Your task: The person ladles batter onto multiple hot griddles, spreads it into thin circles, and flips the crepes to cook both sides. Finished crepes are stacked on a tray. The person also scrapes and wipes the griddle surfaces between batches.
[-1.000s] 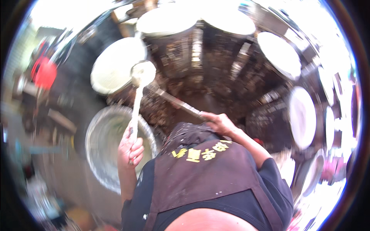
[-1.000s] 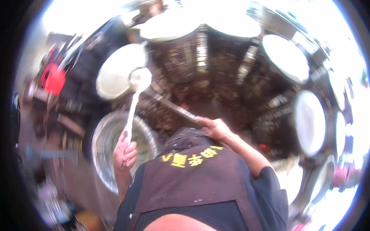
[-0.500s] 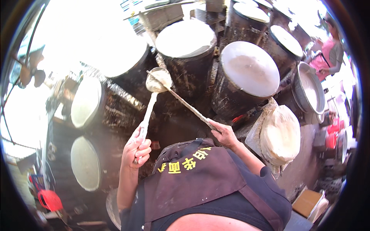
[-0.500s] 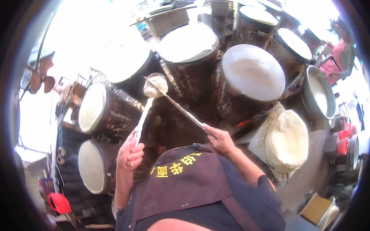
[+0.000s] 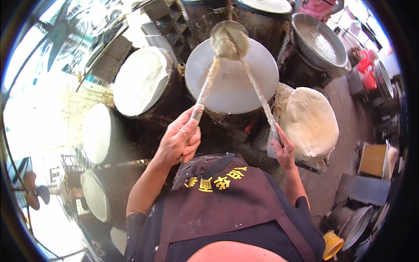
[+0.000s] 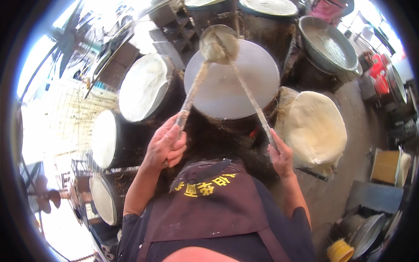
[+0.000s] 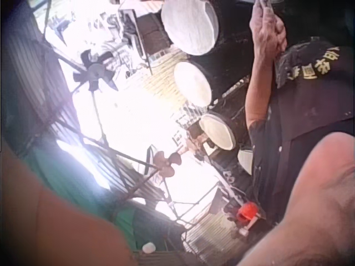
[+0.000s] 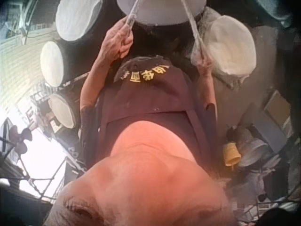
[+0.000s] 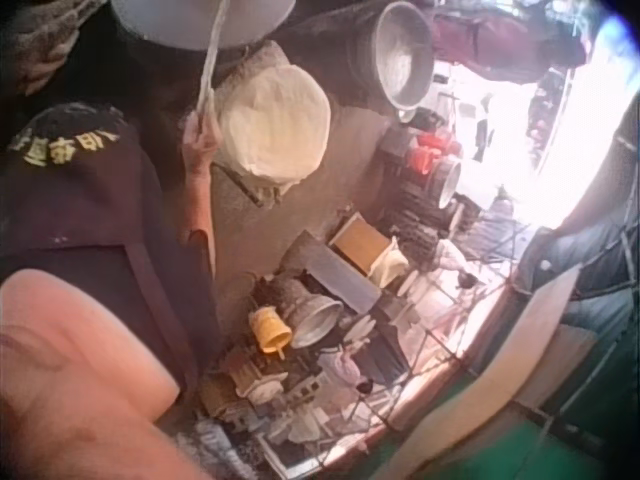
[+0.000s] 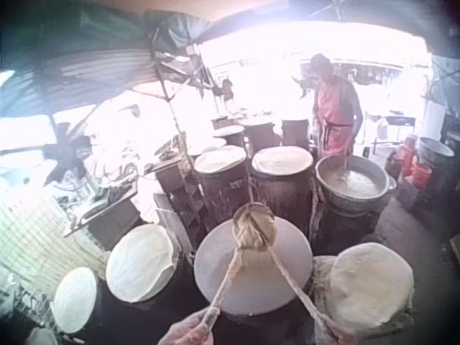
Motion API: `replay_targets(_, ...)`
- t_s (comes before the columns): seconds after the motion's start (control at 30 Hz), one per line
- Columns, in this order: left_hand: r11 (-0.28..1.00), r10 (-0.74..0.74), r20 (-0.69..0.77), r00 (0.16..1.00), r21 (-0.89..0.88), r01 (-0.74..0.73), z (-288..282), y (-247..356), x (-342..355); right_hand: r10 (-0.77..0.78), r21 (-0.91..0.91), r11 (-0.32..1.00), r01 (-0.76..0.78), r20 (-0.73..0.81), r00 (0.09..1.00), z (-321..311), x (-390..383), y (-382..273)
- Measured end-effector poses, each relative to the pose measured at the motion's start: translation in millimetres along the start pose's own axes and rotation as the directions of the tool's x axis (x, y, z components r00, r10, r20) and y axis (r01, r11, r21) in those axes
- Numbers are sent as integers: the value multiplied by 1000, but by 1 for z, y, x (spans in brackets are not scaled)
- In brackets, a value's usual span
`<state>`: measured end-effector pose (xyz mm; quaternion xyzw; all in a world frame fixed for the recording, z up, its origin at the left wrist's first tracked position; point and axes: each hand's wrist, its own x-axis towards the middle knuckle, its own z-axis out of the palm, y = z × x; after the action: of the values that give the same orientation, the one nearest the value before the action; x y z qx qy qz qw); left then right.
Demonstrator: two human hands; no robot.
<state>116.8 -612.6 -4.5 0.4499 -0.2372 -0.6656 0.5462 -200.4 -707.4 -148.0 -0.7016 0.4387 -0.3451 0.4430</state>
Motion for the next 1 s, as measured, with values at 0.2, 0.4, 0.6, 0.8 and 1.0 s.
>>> replay_targets(0.2,913,-46,12,999,407,38,-1,-46,110,57,-227,967,-112,-234,970,3,-29,22)
replay_targets(0.4,394,283,144,948,884,-252,-31,-72,169,92,-261,952,-160,-253,963,33,-25,-2)
replay_targets(0.6,-322,470,327,820,928,-185,-57,2,201,252,-227,922,-313,-260,932,46,-10,-8)
replay_targets(0.8,379,690,147,708,760,-527,-61,49,204,231,-247,915,-318,-326,917,70,1,-4)
replay_targets(1.0,937,107,36,994,330,-113,-59,50,123,170,-297,916,-270,-322,931,78,-4,-30)
